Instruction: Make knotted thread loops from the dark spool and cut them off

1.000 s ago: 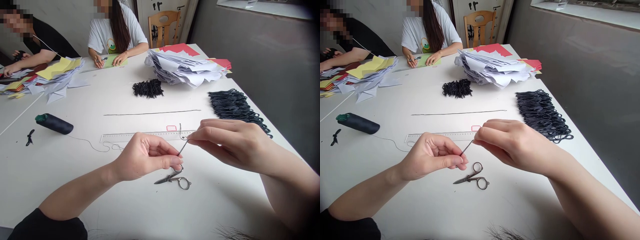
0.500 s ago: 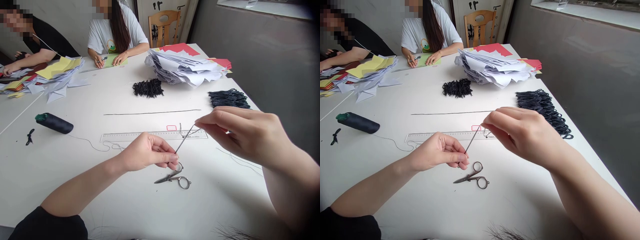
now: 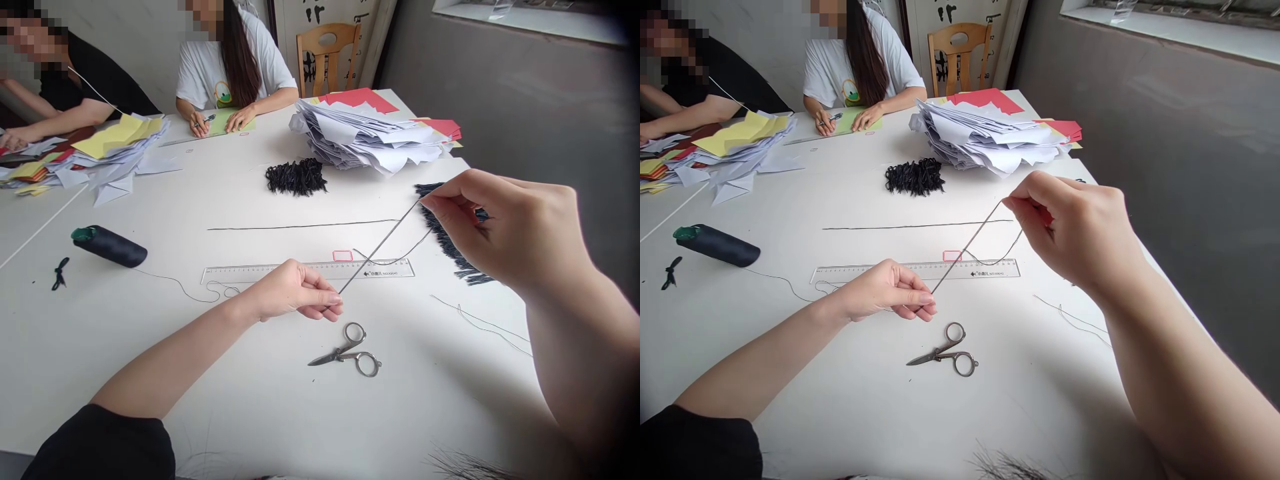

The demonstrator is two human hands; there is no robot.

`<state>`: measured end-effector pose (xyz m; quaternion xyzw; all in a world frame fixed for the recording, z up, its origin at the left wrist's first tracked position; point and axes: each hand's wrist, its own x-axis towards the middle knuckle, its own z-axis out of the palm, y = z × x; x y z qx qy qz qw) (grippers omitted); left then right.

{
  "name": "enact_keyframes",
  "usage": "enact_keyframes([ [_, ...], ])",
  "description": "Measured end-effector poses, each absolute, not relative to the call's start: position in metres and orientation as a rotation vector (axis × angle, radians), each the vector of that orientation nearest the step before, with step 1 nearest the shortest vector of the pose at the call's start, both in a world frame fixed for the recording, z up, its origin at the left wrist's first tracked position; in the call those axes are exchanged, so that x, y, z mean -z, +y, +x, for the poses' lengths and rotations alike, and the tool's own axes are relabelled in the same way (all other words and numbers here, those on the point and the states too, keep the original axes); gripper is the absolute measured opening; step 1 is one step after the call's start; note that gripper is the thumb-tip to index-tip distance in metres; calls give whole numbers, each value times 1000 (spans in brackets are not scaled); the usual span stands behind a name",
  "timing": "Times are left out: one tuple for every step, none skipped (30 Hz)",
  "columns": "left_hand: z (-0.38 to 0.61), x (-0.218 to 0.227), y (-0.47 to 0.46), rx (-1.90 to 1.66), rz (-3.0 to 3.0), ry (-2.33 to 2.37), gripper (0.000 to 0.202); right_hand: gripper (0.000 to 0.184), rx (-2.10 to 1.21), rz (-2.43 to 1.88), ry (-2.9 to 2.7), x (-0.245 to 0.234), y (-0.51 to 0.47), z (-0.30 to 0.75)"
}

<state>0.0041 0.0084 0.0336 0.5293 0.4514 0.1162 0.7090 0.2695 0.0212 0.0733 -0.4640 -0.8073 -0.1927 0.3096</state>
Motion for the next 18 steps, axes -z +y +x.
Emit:
enact_keyframes([
  [4, -33, 9, -257, 1174, 1003, 28, 14, 506, -1240, -2128, -73, 22, 271],
  [4, -33, 9, -256, 1172, 1005, 29, 14, 505, -1253, -2125, -73, 23, 272],
  [4, -33, 9, -254, 1171, 1007, 29, 13, 502, -1267, -2123, -73, 24, 273],
  [3, -33, 10, -253, 1170, 1008, 28, 13, 497, -1283, -2123, -73, 25, 274],
  [3, -33, 10, -251, 1168, 1009, 28, 12, 491, -1301, -2124, -73, 26, 275],
  [3, -33, 10, -249, 1168, 1010, 28, 13, 486, -1320, -2121, -73, 26, 276],
  [3, -33, 10, -247, 1168, 1011, 27, 13, 483, -1338, -2116, -72, 27, 277],
  [3, -33, 11, -246, 1170, 1013, 27, 14, 481, -1351, -2111, -72, 27, 277],
  [3, -33, 11, -244, 1172, 1013, 27, 15, 487, -1357, -2101, -72, 28, 278],
  [3, -32, 11, -241, 1175, 1014, 27, 15, 493, -1355, -2096, -71, 28, 279],
  [2, -32, 11, -237, 1177, 1014, 28, 14, 503, -1352, -2094, -71, 28, 279],
  [2, -32, 11, -234, 1176, 1015, 29, 13, 516, -1347, -2090, -71, 28, 280],
  [2, -32, 12, -232, 1172, 1018, 30, 11, 530, -1346, -2082, -71, 28, 281],
  [2, -31, 12, -234, 1165, 1020, 31, 10, 539, -1350, -2073, -72, 29, 282],
  [2, -31, 12, -239, 1157, 1024, 31, 9, 539, -1363, -2069, -72, 29, 283],
  [1, -31, 12, -247, 1151, 1026, 32, 9, 536, -1380, -2064, -72, 29, 284],
  [1, -31, 12, -256, 1145, 1026, 32, 10, 532, -1403, -2055, -73, 30, 284],
  [1, -31, 13, -264, 1141, 1026, 32, 11, 524, -1427, -2048, -73, 30, 284],
])
